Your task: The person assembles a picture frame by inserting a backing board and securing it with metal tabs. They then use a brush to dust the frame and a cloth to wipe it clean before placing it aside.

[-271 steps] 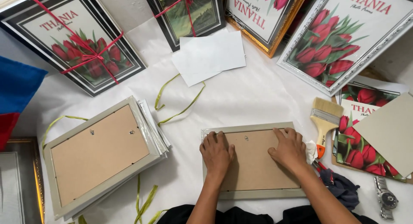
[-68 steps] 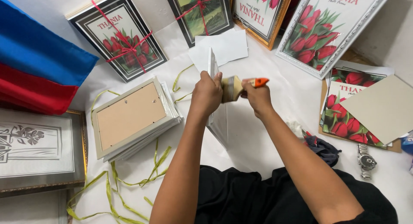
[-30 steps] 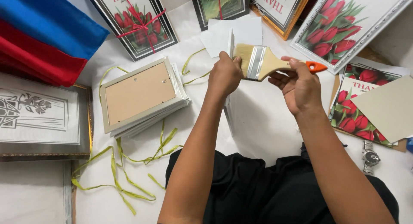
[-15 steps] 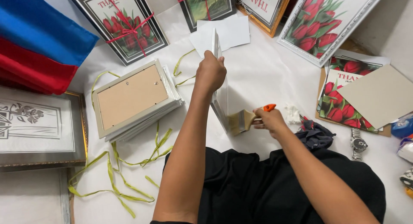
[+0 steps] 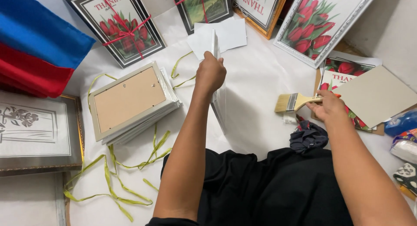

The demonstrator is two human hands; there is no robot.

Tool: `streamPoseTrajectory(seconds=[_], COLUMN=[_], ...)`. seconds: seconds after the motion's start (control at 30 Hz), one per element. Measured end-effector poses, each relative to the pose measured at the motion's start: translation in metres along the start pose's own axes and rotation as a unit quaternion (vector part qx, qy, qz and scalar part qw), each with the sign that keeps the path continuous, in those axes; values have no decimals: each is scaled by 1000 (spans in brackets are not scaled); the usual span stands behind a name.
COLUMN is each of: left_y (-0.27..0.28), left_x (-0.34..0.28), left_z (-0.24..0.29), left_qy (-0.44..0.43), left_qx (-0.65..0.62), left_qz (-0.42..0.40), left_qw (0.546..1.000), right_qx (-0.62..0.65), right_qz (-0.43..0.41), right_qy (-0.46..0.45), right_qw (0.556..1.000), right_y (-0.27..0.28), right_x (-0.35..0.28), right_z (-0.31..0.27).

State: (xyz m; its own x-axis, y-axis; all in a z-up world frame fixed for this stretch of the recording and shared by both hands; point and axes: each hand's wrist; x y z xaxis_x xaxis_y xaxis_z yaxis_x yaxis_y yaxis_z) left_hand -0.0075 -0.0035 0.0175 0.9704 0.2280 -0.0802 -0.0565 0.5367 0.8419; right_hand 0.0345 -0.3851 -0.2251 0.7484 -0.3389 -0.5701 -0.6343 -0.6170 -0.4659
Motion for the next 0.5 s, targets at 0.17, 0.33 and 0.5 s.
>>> streamPoseTrajectory(seconds=[0.17,0.33,0.5], left_y=[8,-18,-39], left_x=[-4,9,8], left_z=[-2,-18,17], left_qy=[19,-30,-15], left_qx=[-15,-2,8], left_qz=[-4,34,-10], left_qw=[1000,999,1000], right_qx=[-328,-413,-325], right_qz=[90,-134,-296], right_qy=[148,455,134], right_qw=[929,777,888], right_y=[-46,-57,-91], right_x=[-108,-143,-193], right_z=[-16,48,69])
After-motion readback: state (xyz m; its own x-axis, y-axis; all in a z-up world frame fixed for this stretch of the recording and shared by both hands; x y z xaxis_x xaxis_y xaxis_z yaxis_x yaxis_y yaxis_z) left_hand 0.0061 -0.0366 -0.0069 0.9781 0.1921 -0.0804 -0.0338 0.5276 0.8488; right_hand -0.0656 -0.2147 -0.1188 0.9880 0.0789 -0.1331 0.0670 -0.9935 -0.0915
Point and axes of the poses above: each hand's wrist, its own x-axis towards the middle knuckle, its own y-axis out of the back of the hand, z = x × y, and after that the axes turned 12 degrees about x, right-handed
